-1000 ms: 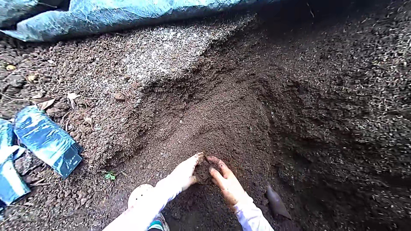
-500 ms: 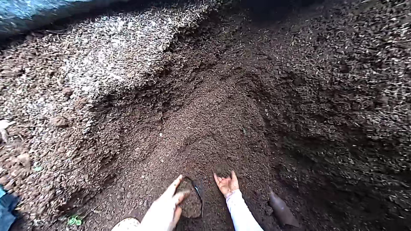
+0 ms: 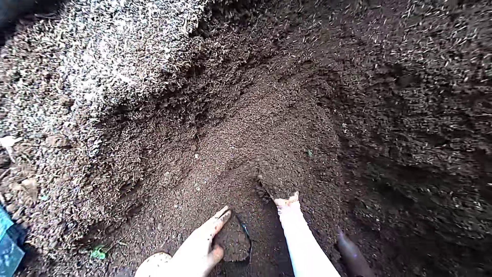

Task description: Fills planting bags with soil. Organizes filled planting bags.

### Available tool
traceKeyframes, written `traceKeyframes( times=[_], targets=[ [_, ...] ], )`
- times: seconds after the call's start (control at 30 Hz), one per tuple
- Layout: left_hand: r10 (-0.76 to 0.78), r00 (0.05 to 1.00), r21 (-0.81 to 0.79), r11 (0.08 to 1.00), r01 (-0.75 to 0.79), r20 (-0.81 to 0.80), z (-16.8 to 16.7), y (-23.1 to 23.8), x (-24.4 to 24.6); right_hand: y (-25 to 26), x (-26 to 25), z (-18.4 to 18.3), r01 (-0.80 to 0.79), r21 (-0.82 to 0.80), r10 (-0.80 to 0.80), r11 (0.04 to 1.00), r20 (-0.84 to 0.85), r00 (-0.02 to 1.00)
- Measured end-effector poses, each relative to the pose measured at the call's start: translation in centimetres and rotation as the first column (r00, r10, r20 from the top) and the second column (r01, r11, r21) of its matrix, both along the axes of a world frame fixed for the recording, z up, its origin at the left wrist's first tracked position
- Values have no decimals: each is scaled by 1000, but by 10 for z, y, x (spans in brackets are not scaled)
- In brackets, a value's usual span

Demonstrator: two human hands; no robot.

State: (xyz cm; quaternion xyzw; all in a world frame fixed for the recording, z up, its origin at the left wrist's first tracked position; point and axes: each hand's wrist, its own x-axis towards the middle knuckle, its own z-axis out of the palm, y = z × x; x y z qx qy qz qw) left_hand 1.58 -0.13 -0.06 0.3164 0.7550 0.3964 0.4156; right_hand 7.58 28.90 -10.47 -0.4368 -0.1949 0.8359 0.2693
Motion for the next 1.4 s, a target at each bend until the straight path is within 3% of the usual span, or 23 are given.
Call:
traceKeyframes(
  times=[0.1, 0.17, 0.3, 0.37, 0.43, 0.5, 0.6, 0.67, 0.73, 0.8, 0.87, 1.0, 1.1, 1.2, 1.3, 1.4],
  targets=[
    [-18, 997, -66, 998, 23, 77, 9, 19, -14, -19, 17, 41, -79, -35, 78, 996, -17, 997],
    [-52, 996, -102, 993, 59, 68, 14, 30, -19, -30, 35, 64, -186, -25, 182, 982, -124, 975],
    [-86, 995, -133, 987, 92, 51, 22, 40, -17, -48, 61, 115, -450, -30, 420, 892, -312, 852],
    [-88, 996, -126, 988, 90, 26, 23, 37, -12, -60, 64, 142, -550, -54, 507, 833, -321, 800],
    [-78, 997, -121, 990, 77, -4, 26, 34, -7, -70, 62, 164, -621, -73, 605, 780, -167, 779],
    [-59, 998, -119, 991, 55, -30, 29, 30, -2, -76, 54, 174, -713, -90, 718, 695, 39, 695],
    [-72, 993, -170, 984, 55, -96, 37, 26, 5, -93, 37, 198, -848, -56, 764, 526, 470, 443],
    [-112, 986, -230, 970, 82, -122, 42, 22, 5, -92, 30, 207, -954, 21, 718, 299, 654, 239],
    [-129, 982, -271, 959, 87, -139, 43, 15, 4, -77, 27, 208, -994, 104, 600, -14, 797, 75],
    [-98, 984, -225, 972, 62, -149, 35, 7, 3, -68, 27, 195, -973, 99, 400, -210, 916, 7],
    [-56, 988, -165, 986, 32, -143, 28, 2, 6, -77, 35, 171, -970, 34, 319, -242, 947, -46],
    [22, 992, -200, 979, -46, -122, 17, 6, 15, -109, 38, 142, -975, -141, 343, -171, 919, -193],
    [123, 989, -203, 969, -137, -82, 13, 14, 24, -115, 36, 141, -961, -174, 242, -213, 944, -225],
    [159, 986, -207, 964, -165, -46, 31, 24, 31, -106, 46, 154, -957, -148, 169, -249, 967, -193],
    [174, 985, -74, 982, -175, -12, 75, 34, 38, -89, 66, 201, -974, -1, 193, -228, 980, -46],
    [145, 989, 40, 989, -144, -23, 126, 42, 50, -76, 99, 246, -964, 225, 210, -143, 959, 193]
  ],
)
